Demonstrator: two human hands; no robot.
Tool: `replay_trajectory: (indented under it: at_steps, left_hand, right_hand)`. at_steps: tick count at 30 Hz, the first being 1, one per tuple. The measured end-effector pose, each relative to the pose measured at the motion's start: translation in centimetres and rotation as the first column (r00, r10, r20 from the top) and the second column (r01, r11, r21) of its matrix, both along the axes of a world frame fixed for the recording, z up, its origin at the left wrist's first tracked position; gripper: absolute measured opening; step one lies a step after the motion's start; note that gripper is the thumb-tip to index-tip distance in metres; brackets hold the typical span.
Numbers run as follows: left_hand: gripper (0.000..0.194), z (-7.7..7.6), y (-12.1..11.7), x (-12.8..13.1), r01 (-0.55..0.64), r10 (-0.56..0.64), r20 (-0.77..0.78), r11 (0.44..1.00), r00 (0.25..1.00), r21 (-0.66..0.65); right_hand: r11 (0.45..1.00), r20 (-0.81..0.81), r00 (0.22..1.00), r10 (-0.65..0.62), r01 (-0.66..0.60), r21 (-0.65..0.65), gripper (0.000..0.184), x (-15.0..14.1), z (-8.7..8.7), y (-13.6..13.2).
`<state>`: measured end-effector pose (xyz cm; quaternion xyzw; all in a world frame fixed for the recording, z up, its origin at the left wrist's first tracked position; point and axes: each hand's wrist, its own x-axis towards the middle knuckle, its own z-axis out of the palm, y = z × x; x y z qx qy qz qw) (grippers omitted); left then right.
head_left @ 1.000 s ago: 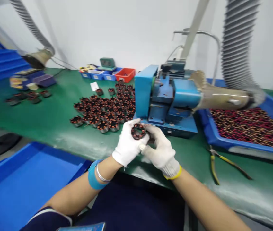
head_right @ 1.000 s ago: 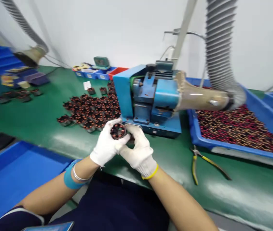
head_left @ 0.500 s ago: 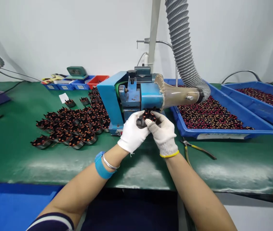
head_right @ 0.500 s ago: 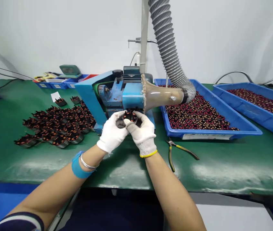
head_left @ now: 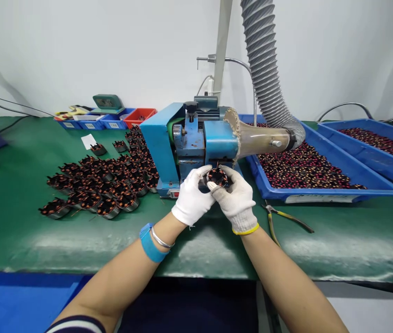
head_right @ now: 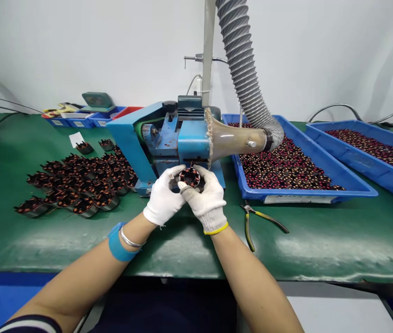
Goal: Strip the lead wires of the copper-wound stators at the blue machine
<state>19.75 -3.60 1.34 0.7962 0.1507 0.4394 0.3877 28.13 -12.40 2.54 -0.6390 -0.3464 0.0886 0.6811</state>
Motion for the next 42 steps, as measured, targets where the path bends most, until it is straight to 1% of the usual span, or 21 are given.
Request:
replay_trajectory:
  at_steps: [2,4,6,8,9,11,13,14,15,17,19,20,21,22,24,28,32,34,36,40,42]
  left_hand:
    - [0.055,0.5,0.1,-0.2,-0.013,0.014,-0.014,0.998,1.0,0.063]
    - [0.051,0.9,0.4,-0.7,-0.011,0.016,-0.032,0.988,0.999,0.155]
    - [0.047,1.0,0.6,-1.2,0.037,-0.024,-0.055,0.968,0.998,0.248]
    - [0.046,1.2,0.7,-1.7,0.132,-0.111,-0.085,0.945,0.99,0.299]
    - [0.047,1.2,0.6,-1.9,0.178,-0.155,-0.098,0.936,0.983,0.303]
    - [0.047,1.5,0.3,-2.1,0.23,-0.203,-0.121,0.93,0.972,0.287]
    - [0.046,1.7,0.0,-2.2,0.225,-0.195,-0.139,0.943,0.971,0.246]
    - [0.047,1.7,-0.2,-2.2,0.209,-0.182,-0.142,0.954,0.973,0.215]
    - [0.048,1.6,-0.3,-2.1,0.189,-0.165,-0.139,0.966,0.976,0.177]
    - [0.053,1.3,-0.4,-1.8,0.134,-0.124,-0.114,0.987,0.986,0.084]
    - [0.057,1.0,-0.4,-1.3,0.083,-0.083,-0.083,0.997,0.993,-0.008]
    - [0.058,0.9,-0.4,-1.0,0.067,-0.07,-0.07,0.997,0.995,-0.042]
    - [0.058,0.8,-0.3,-0.6,0.056,-0.06,-0.058,0.996,0.997,-0.069]
    - [0.057,0.8,-0.3,-0.3,0.05,-0.054,-0.044,0.995,0.998,-0.088]
    - [0.054,0.8,-0.3,0.3,0.038,-0.039,-0.007,0.994,0.999,-0.107]
    - [0.048,1.6,-0.3,1.2,-0.033,0.035,0.015,0.994,0.999,-0.105]
    - [0.04,2.4,-0.7,1.6,-0.128,0.128,-0.006,0.984,0.992,-0.12]
    - [0.039,2.5,-0.8,1.7,-0.159,0.159,-0.008,0.979,0.987,-0.129]
    - [0.038,2.3,-0.8,1.8,-0.166,0.168,0.001,0.98,0.986,-0.112]
    - [0.039,2.0,-0.7,1.8,-0.133,0.135,0.043,0.991,0.99,-0.033]
    - [0.037,2.1,-0.8,1.8,-0.152,0.153,0.03,0.988,0.988,-0.03]
  right_hand:
    - [0.999,-0.021,1.0,0.0,0.001,0.034,0.062,0.1,-0.1,0.0]
    - [0.996,-0.042,0.998,0.051,-0.048,0.072,0.058,0.2,-0.1,-0.2]
    - [0.99,-0.075,0.991,0.114,-0.107,0.092,0.048,0.3,0.1,-0.4]
    - [0.99,-0.165,0.977,0.133,-0.121,0.078,0.036,0.4,0.4,-0.5]
    - [0.99,-0.237,0.963,0.129,-0.113,0.08,0.031,0.5,0.6,-0.5]
    - [0.984,-0.381,0.914,0.137,-0.081,0.159,0.025,1.0,1.0,-0.5]
    - [0.952,-0.453,0.877,0.162,-0.017,0.307,0.026,1.8,1.4,-0.6]
    - [0.93,-0.47,0.87,0.15,0.037,0.366,0.027,2.3,1.6,-0.7]
    - [0.921,-0.468,0.876,0.116,0.082,0.381,0.028,2.6,1.7,-0.7]
    - [0.948,-0.43,0.902,0.033,0.108,0.299,0.03,2.8,1.7,-0.9]
    - [0.991,-0.337,0.941,0.02,0.025,0.13,0.035,2.2,1.7,-0.9]
    - [0.999,-0.275,0.961,0.033,-0.024,0.036,0.041,1.6,1.8,-0.9]
    - [0.998,-0.216,0.975,0.044,-0.054,-0.04,0.048,1.0,1.8,-0.8]
    - [0.994,-0.16,0.986,0.038,-0.055,-0.097,0.053,0.5,1.9,-0.6]
    - [0.987,-0.051,0.999,-0.018,0.01,-0.163,0.053,-0.2,2.3,-0.4]
    - [0.965,0.036,0.986,-0.162,0.166,-0.204,0.053,0.1,3.2,0.1]
    - [0.935,0.137,0.97,-0.201,0.232,-0.27,0.046,0.8,4.0,0.2]
    - [0.926,0.18,0.963,-0.201,0.247,-0.285,0.043,1.0,4.1,0.2]
    - [0.931,0.186,0.963,-0.197,0.243,-0.273,0.043,1.0,4.0,0.2]
    - [0.966,0.097,0.983,-0.158,0.174,-0.189,0.047,0.9,3.5,0.2]
    - [0.966,0.057,0.984,-0.17,0.178,-0.187,0.047,0.9,3.4,0.2]
